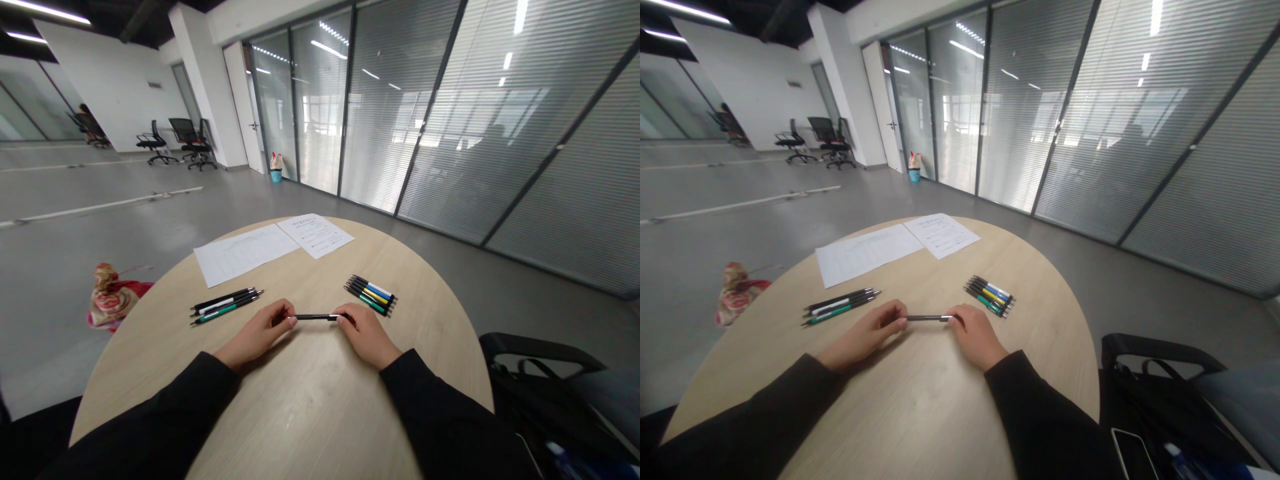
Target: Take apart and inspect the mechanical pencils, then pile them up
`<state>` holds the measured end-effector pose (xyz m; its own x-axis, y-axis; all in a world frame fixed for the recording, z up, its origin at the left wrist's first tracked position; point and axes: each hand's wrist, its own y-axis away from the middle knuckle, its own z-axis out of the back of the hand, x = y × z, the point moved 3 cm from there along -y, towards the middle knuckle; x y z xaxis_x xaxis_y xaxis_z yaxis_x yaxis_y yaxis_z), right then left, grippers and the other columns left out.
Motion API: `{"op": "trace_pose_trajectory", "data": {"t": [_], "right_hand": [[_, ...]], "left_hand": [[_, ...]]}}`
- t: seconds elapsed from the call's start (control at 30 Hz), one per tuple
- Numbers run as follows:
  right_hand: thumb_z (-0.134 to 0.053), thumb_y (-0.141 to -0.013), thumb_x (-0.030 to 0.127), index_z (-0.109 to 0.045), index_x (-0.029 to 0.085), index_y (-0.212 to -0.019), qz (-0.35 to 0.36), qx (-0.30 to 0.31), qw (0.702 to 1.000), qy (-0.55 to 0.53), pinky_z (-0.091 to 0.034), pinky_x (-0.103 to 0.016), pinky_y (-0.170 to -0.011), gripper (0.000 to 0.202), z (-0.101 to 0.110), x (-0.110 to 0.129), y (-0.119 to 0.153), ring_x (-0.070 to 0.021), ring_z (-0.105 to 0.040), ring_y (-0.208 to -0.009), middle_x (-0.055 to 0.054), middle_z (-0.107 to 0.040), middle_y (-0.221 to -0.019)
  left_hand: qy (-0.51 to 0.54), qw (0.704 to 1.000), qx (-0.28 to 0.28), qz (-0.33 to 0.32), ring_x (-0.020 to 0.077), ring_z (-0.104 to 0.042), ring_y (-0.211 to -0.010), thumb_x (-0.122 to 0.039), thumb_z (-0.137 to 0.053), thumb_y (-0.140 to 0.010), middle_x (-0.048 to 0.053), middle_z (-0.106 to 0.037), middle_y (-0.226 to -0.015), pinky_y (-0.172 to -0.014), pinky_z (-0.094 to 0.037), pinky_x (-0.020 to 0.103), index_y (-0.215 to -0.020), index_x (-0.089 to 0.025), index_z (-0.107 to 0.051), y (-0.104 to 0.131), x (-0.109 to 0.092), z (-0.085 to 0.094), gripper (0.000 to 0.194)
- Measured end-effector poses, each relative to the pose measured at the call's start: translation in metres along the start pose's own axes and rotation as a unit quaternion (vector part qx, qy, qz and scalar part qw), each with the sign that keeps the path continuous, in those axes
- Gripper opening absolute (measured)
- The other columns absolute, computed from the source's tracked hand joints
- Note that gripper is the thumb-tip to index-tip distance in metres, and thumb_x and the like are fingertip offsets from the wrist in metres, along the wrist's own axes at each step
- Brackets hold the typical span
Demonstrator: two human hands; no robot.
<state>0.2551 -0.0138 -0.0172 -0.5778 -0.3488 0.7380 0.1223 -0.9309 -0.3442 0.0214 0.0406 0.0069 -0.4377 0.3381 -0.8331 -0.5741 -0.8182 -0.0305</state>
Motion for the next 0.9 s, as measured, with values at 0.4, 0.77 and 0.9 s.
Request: {"op": "trace_pose_trajectory", "data": {"t": [0.4, 0.77, 0.9], "right_hand": [[-0.055, -0.093, 0.014, -0.070, 0.018, -0.093, 0.007, -0.005, 1.000, -0.001, -0.046, -0.033, -0.084, 0.015, 0.0006, 0.0004, -0.0007, -0.0198, -0.063, -0.090, -0.006, -0.071, -0.093], [-0.055, -0.093, 0.014, -0.070, 0.019, -0.094, 0.007, -0.003, 1.000, -0.004, -0.046, -0.033, -0.085, 0.015, 0.0007, -0.0018, -0.0004, -0.0197, -0.064, -0.090, -0.005, -0.072, -0.094], [-0.056, -0.093, 0.015, -0.070, 0.019, -0.094, 0.006, -0.003, 1.000, -0.005, -0.047, -0.033, -0.084, 0.015, 0.0003, -0.0014, -0.0004, -0.0198, -0.064, -0.090, -0.006, -0.072, -0.093]], "left_hand": [[-0.038, 0.999, 0.019, 0.017, 0.0149, -0.046, -0.061, -0.056, -0.043, -0.095, 0.000, -0.055, -0.064, -0.059, -0.036, 0.026, -0.069, -0.017, -0.060, -0.0007, 0.0052, -0.0004, 0.050], [-0.045, 0.999, 0.014, 0.010, 0.0157, -0.047, -0.068, -0.050, -0.048, -0.094, -0.001, -0.054, -0.071, -0.062, -0.035, 0.027, -0.079, -0.017, -0.058, -0.0002, 0.0049, 0.0004, 0.037], [-0.039, 0.999, 0.003, -0.003, 0.0158, -0.048, -0.071, -0.042, -0.056, -0.090, -0.001, -0.056, -0.076, -0.064, -0.035, 0.027, -0.086, -0.018, -0.058, 0.0006, 0.0057, 0.0005, 0.025]]}}
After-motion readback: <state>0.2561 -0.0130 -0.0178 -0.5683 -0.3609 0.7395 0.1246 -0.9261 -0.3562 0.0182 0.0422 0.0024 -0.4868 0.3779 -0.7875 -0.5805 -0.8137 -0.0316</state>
